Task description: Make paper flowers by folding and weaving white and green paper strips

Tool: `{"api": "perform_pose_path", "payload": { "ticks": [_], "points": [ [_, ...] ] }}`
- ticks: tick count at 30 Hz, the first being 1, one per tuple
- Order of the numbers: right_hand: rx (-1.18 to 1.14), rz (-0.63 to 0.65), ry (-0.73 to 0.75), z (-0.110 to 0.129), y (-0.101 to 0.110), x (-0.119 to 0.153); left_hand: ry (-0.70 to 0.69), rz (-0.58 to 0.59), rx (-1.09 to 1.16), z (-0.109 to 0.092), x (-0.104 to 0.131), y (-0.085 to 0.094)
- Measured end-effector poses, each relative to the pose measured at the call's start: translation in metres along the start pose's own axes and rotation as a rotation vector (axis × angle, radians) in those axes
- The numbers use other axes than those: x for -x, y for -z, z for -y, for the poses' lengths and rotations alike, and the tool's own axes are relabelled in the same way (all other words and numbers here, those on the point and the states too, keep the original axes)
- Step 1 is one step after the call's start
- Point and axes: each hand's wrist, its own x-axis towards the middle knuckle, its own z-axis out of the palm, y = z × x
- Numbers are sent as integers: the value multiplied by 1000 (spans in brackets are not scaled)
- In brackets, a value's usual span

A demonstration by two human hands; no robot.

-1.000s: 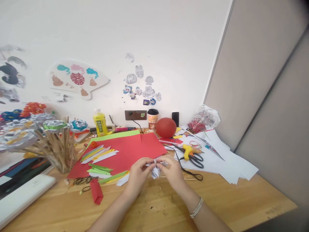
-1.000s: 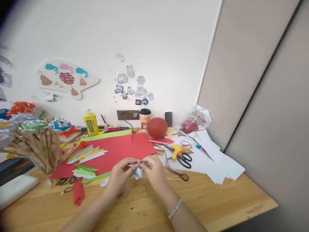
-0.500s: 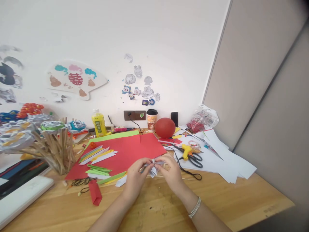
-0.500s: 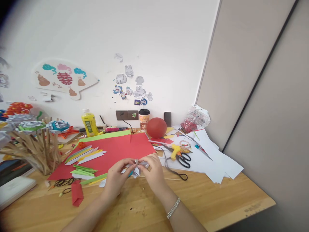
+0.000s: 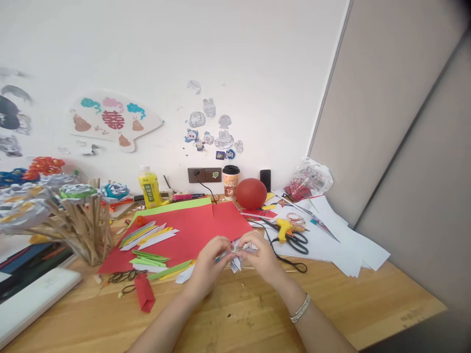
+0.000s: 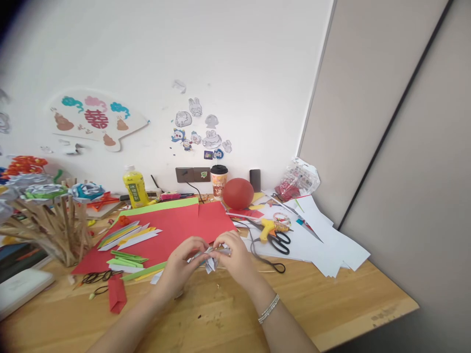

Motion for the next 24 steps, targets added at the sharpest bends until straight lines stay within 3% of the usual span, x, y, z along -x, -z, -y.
{"api": "perform_pose_path", "payload": {
  "ticks": [6,10,20,24],
  "points": [
    [-62,53,-125,2,1,1,129,86,106,4,-2,1],
    [-73,49,-199,2,-2,2,110,72,93,6,-3,2],
    [-41,43,-164,-1,-3,2,78,74,75,5,-3,4],
    [-24,51,-165,0,-3,1,126,86,89,6,-5,3]
  ]
}}
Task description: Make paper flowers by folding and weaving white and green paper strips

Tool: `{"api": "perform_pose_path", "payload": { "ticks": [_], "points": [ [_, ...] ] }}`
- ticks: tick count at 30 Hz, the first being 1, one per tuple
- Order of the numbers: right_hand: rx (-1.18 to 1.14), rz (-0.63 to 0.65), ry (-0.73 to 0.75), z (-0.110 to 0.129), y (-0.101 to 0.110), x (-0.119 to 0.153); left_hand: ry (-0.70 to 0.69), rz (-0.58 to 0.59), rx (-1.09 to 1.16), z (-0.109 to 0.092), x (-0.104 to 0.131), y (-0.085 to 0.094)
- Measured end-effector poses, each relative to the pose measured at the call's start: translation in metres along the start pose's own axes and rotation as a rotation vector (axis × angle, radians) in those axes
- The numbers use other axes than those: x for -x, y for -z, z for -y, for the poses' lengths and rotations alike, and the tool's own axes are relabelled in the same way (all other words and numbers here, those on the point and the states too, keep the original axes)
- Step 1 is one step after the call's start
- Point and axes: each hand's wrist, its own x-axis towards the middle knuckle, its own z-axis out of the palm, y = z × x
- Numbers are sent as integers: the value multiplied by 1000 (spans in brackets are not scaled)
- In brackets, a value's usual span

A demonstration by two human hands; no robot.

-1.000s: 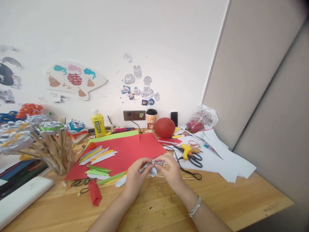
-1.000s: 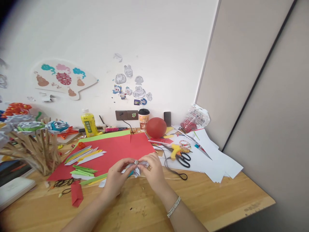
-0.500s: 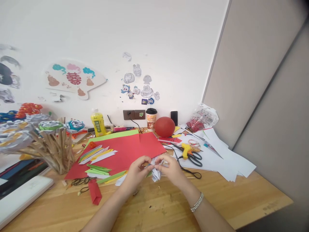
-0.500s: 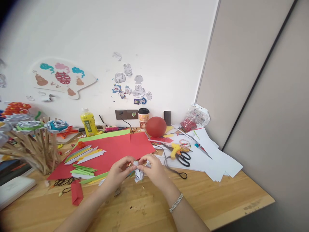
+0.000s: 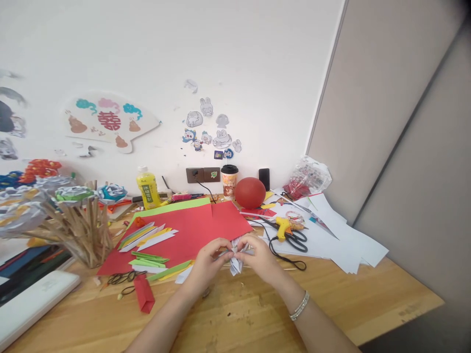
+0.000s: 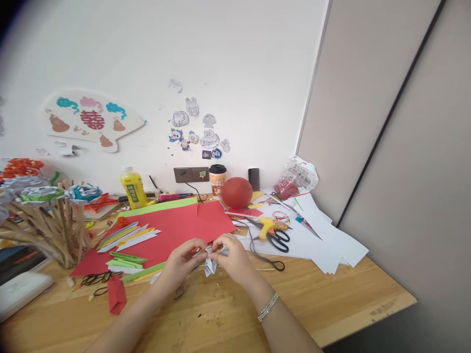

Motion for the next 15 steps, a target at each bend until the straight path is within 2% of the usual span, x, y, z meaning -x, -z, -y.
{"api": "perform_pose_path", "payload": {
  "ticks": [3,7,10,15],
  "points": [
    [-125,44,-89,-4,-1,-1,79,38,74,2,-2,-1],
    [-392,151,-304,-14,-4,0,215,170,188,8,-5,-2],
    [-353,161,-375,-19,-5,2,294,227,242,14,-4,-3],
    [-356,202,-409,-23,-7,3,442,237,248,14,-2,-3]
  ]
}}
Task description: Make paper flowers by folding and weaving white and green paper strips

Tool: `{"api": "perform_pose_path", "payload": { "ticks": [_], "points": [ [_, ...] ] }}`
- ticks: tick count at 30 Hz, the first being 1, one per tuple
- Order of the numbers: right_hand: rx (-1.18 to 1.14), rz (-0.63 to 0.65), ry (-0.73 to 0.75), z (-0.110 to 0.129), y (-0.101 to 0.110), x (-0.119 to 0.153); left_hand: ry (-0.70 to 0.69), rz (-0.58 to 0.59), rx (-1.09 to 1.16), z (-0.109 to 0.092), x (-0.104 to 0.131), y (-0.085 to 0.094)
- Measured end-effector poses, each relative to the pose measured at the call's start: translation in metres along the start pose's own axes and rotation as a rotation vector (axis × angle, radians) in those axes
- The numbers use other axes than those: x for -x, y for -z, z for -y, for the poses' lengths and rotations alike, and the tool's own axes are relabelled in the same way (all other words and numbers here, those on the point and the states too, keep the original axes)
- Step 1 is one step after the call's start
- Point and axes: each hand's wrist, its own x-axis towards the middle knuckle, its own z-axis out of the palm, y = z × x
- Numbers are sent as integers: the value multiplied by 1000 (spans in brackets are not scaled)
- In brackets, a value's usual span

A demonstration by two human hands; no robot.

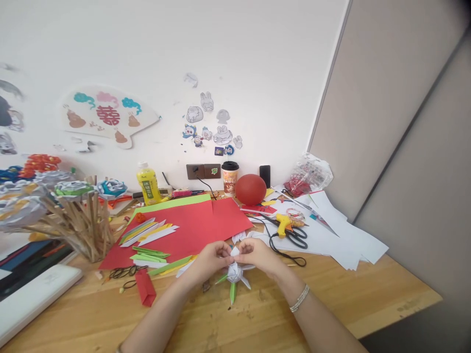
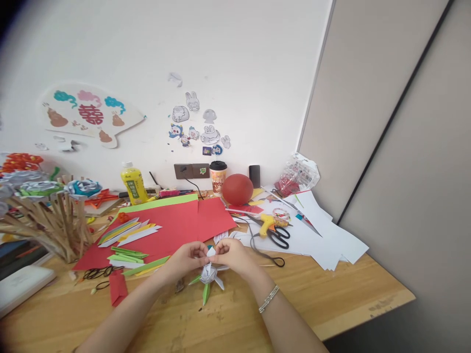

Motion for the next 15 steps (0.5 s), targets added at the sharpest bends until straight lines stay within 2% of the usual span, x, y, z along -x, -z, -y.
{"api": "perform_pose_path", "payload": {
  "ticks": [4,10,12,15],
  "points": [
    [-29,-2,-2,-4,-3,-1,30,-19,-22,2,0,1],
    [-178,48,-126,-4,-5,-1,52,5,14,7,-2,5],
    [-196,76,-124,-4,-5,-1,98,32,40,7,-1,5],
    [-91,50,-48,-7,-7,-3,136,14,26,7,0,3]
  ]
}}
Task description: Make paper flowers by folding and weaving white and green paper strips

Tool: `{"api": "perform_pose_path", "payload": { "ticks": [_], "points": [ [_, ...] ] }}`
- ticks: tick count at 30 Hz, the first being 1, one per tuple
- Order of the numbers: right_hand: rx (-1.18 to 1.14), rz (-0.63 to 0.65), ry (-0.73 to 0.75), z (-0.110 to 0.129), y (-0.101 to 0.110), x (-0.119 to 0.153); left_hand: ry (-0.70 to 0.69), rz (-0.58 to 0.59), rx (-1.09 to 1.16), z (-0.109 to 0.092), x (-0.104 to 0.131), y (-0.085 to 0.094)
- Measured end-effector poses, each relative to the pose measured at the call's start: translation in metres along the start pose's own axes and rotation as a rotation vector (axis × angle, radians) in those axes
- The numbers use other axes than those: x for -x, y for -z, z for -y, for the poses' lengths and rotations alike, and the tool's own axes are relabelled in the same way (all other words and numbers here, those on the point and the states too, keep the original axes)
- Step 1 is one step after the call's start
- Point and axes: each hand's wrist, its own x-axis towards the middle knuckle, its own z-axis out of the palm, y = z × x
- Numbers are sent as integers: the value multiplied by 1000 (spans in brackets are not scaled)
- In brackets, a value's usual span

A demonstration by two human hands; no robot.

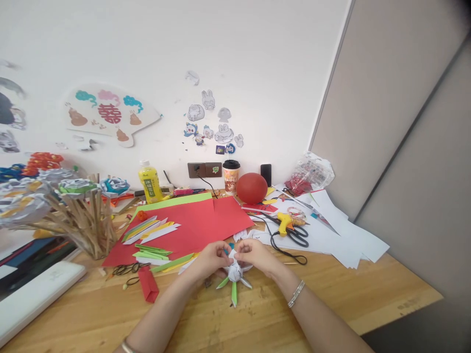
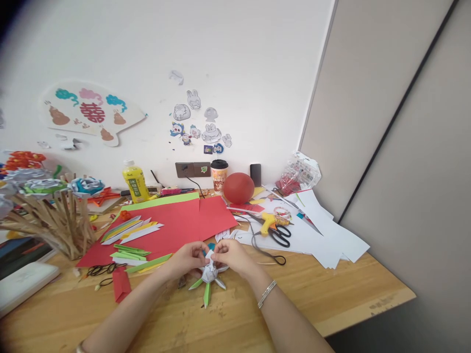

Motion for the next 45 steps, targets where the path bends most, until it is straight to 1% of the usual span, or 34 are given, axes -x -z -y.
{"api": "perform_pose_path", "payload": {
  "ticks": [3,6,8,10,12,14,17,20,22,23,27,30,33,35,40,42,45],
  "points": [
    [140,-50,86,-5,-1,-2,5,-103,-106,-1,0,-2],
    [200,-26,133,-7,0,-3,-83,-196,-225,-2,-1,-4],
    [190,-14,130,-7,1,-3,-153,-216,-258,-1,-2,-4],
    [167,-5,118,-5,1,-2,-187,-226,-278,-1,-3,-4],
    [177,1,150,-2,1,-1,-212,-240,-297,-1,-3,-3],
    [225,-15,218,2,-1,0,-212,-220,-270,-3,-2,-2],
    [257,-38,300,5,-3,0,-151,-103,-95,-9,3,1],
    [193,-46,314,5,-4,-1,-74,-1,120,-11,5,2],
    [157,-53,298,3,-3,-1,-47,24,147,-7,4,2],
    [151,-46,287,2,-3,-1,-45,12,116,-4,2,2],
    [203,-24,266,2,-4,0,-126,-147,-9,4,-6,0],
    [320,-96,329,4,-6,2,-166,-142,21,4,-7,-1],
    [488,-181,454,6,-7,2,-175,-133,69,0,-7,-2],
    [525,-199,495,7,-8,2,-196,-154,68,-2,-6,-3],
    [368,-109,402,8,-7,4,-256,-227,10,-1,-7,-6],
    [427,-108,408,9,-6,4,-255,-228,13,1,-8,-7],
    [571,-159,455,10,-7,5,-265,-230,24,4,-11,-7]
  ]
}}
